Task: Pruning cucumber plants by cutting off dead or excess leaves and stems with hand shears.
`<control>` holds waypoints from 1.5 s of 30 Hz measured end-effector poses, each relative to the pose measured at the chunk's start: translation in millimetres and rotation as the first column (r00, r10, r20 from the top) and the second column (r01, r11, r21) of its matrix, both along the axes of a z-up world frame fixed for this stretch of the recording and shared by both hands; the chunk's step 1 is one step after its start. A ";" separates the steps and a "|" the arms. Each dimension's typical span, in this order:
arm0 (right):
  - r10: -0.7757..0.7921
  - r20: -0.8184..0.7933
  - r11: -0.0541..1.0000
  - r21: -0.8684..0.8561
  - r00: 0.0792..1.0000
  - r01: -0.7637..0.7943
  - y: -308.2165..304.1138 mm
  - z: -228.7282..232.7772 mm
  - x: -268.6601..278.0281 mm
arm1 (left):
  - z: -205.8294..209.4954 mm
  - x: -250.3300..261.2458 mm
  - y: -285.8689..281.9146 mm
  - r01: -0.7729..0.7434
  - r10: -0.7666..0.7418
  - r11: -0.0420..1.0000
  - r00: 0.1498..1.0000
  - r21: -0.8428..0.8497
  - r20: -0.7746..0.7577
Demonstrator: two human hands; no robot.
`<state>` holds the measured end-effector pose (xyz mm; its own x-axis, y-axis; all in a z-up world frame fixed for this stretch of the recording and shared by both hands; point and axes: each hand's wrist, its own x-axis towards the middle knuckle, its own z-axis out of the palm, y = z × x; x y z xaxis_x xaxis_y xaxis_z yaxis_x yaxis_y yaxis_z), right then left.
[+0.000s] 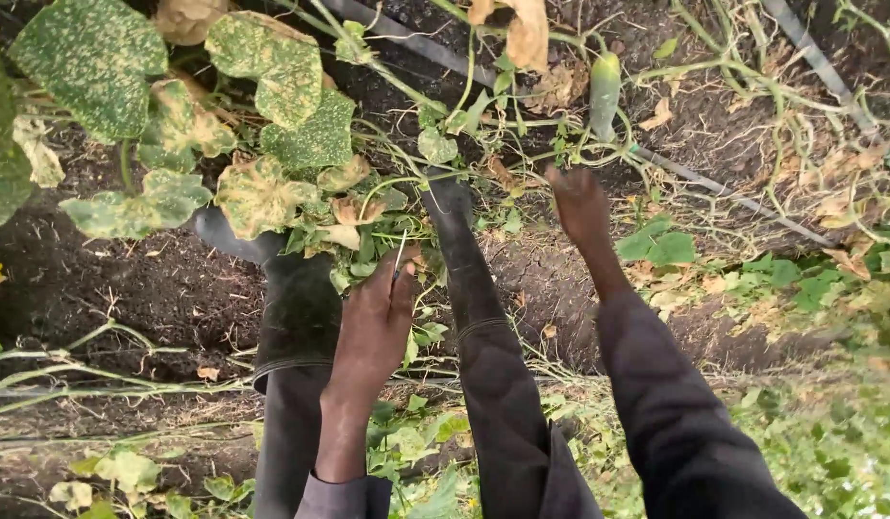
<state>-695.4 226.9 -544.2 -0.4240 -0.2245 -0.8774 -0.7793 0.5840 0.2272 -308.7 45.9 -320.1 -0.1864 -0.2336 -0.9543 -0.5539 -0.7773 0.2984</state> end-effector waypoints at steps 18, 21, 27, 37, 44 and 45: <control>0.319 0.141 0.745 -0.648 0.937 -0.157 -63.0 122.4 68.8 | 7.5 1.4 2.6 -0.004 0.001 0.996 0.999 -0.085 -0.032; 0.185 0.150 0.726 -0.687 0.971 -0.032 -101.6 167.3 78.5 | 5.7 0.3 -4.0 0.018 -0.019 0.999 1.000 -0.035 -0.016; 0.113 0.628 0.785 -0.531 0.770 0.318 -123.5 202.7 137.8 | 13.4 -1.0 -12.4 0.031 -0.031 0.999 1.000 0.018 -0.007; -0.158 0.304 0.948 -0.221 0.939 0.231 -114.1 168.4 153.6 | 10.6 -7.2 -7.6 -0.019 0.018 0.995 1.000 0.100 0.013; -0.401 0.664 0.694 -0.229 0.631 0.683 -65.0 215.5 227.7 | 19.5 -50.3 11.8 -0.191 0.187 0.982 0.968 -0.009 -0.170; -0.489 0.627 0.629 -0.228 0.606 0.743 -55.6 213.2 229.3 | 13.4 -55.5 25.0 -0.233 0.207 0.966 0.958 -0.115 -0.200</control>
